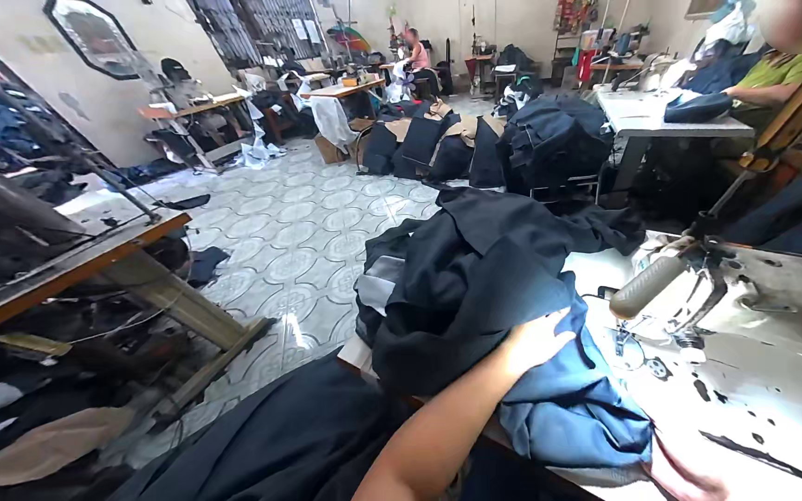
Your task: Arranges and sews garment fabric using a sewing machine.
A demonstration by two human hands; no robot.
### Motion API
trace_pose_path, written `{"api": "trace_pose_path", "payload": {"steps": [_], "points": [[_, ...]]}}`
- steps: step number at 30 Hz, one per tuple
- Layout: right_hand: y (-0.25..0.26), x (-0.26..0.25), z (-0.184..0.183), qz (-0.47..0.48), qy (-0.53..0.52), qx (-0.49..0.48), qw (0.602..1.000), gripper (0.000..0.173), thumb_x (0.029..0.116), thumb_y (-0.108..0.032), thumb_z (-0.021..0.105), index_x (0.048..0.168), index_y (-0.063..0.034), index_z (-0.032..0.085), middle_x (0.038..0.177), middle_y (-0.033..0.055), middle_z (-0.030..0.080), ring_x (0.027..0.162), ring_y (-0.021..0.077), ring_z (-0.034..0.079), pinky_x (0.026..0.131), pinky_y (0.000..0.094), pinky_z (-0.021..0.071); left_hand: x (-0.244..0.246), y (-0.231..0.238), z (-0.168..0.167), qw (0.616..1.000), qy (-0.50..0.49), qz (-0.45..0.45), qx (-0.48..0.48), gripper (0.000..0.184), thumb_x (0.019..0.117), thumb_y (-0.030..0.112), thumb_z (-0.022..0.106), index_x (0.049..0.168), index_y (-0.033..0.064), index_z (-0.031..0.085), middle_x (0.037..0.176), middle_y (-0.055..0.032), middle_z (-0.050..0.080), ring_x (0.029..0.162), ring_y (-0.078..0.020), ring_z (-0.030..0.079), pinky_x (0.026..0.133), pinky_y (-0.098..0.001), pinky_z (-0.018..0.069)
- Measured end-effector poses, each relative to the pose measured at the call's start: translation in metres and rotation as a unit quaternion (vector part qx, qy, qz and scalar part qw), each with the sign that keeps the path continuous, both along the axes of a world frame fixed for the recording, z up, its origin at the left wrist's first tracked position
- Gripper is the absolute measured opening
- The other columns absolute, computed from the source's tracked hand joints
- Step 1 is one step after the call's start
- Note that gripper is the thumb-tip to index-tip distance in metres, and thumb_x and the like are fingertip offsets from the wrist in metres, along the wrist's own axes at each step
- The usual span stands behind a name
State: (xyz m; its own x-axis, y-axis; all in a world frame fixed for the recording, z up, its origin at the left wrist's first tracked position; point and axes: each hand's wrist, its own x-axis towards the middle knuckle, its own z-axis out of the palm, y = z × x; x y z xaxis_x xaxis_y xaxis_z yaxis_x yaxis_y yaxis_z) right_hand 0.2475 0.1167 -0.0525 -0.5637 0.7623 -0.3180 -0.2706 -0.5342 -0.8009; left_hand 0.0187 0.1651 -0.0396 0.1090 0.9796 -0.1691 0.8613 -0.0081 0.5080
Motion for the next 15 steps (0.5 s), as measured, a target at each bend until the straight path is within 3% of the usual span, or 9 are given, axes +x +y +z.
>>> {"api": "trace_pose_path", "payload": {"steps": [1,2,3,4,5,8,9,12,15], "points": [[0.002,0.005,-0.012,-0.002,0.037,0.0,0.999,0.039,0.111,-0.025,0.031,0.112,-0.013,0.068,0.103,0.0017,0.076,0.096,0.0106,0.072,0.087,0.0322,0.0612,-0.003,-0.002,0.001,0.999,-0.03,-0.006,0.009,0.055,0.1102,0.037,0.044,0.159,0.0139,0.037,0.157,-0.0142,0.047,0.146,-0.0277,0.045,0.121,-0.0488,0.0326],[0.002,0.008,-0.017,-0.006,0.049,0.007,0.999,0.039,0.1104,-0.023,0.03,0.111,-0.0143,0.068,0.103,0.0009,0.076,0.097,0.0109,0.073,0.087,0.0333,0.0611,-0.004,-0.01,0.002,0.996,-0.082,-0.018,0.041,0.049,0.11,0.031,0.045,0.152,0.0069,0.048,0.15,-0.0167,0.055,0.141,-0.0266,0.051,0.119,-0.0445,0.0356],[0.001,0.009,-0.016,-0.011,0.044,0.017,0.999,0.039,0.1101,-0.021,0.029,0.11,-0.0153,0.067,0.101,-0.0003,0.076,0.095,0.01,0.072,0.087,0.0326,0.0612,-0.005,-0.022,0.002,0.982,-0.158,-0.035,0.096,0.039,0.1079,0.024,0.049,0.134,-0.0014,0.063,0.132,-0.0201,0.065,0.126,-0.0265,0.061,0.111,-0.0402,0.0442],[-0.001,0.009,-0.014,-0.013,0.039,0.02,0.999,0.039,0.1102,-0.019,0.028,0.108,-0.0156,0.067,0.099,-0.0009,0.076,0.094,0.0092,0.073,0.086,0.0318,0.0613,-0.006,-0.04,0.007,0.965,-0.226,-0.07,0.111,0.034,0.1057,0.019,0.051,0.119,-0.0063,0.07,0.115,-0.0209,0.07,0.11,-0.0242,0.066,0.1,-0.0368,0.0498],[-0.003,0.009,-0.012,-0.012,0.041,0.018,0.999,0.039,0.1103,-0.019,0.03,0.106,-0.0158,0.068,0.098,-0.0011,0.077,0.093,0.0087,0.073,0.086,0.0311,0.0614,-0.01,-0.061,0.013,0.951,-0.27,-0.129,0.081,0.031,0.1027,0.016,0.054,0.112,-0.0088,0.07,0.105,-0.0191,0.07,0.098,-0.0198,0.065,0.091,-0.0343,0.0512],[-0.006,0.005,0.0,0.035,0.01,0.017,0.999,0.037,0.1095,-0.02,0.031,0.102,-0.0171,0.067,0.094,-0.0035,0.076,0.089,0.0066,0.072,0.083,0.0285,0.061,-0.023,-0.112,0.008,0.924,-0.297,-0.233,-0.056,0.028,0.092,0.011,0.07,0.104,-0.0137,0.065,0.089,-0.0205,0.068,0.082,-0.0221,0.065,0.078,-0.0418,0.0528],[-0.005,0.001,0.006,0.063,0.001,0.022,0.998,0.035,0.1099,-0.021,0.032,0.103,-0.0163,0.066,0.094,-0.003,0.076,0.09,0.0075,0.072,0.084,0.0297,0.0607,-0.027,-0.121,0.001,0.921,-0.307,-0.225,-0.079,0.025,0.0934,0.009,0.069,0.102,-0.0134,0.065,0.086,-0.0184,0.068,0.079,-0.0193,0.064,0.077,-0.04,0.0523],[-0.01,-0.014,0.002,0.144,0.077,0.038,0.986,0.032,0.1079,-0.031,0.043,0.108,-0.0182,0.072,0.103,-0.0009,0.076,0.098,0.0105,0.072,0.09,0.0343,0.0598,-0.033,-0.132,-0.013,0.886,-0.422,-0.157,-0.111,0.017,0.0976,0.014,0.062,0.102,-0.0018,0.065,0.086,0.0034,0.067,0.079,0.0026,0.061,0.076,-0.0213,0.0515],[-0.029,-0.036,0.0,0.148,0.123,0.053,0.98,0.027,0.1052,-0.034,0.051,0.113,-0.0168,0.071,0.106,-0.0001,0.075,0.102,0.0106,0.071,0.093,0.034,0.0585,-0.025,-0.125,-0.013,0.863,-0.488,-0.076,-0.104,0.015,0.0958,0.012,0.062,0.106,0.0022,0.066,0.091,0.0068,0.069,0.085,0.0025,0.064,0.083,-0.0233,0.0547]]}}
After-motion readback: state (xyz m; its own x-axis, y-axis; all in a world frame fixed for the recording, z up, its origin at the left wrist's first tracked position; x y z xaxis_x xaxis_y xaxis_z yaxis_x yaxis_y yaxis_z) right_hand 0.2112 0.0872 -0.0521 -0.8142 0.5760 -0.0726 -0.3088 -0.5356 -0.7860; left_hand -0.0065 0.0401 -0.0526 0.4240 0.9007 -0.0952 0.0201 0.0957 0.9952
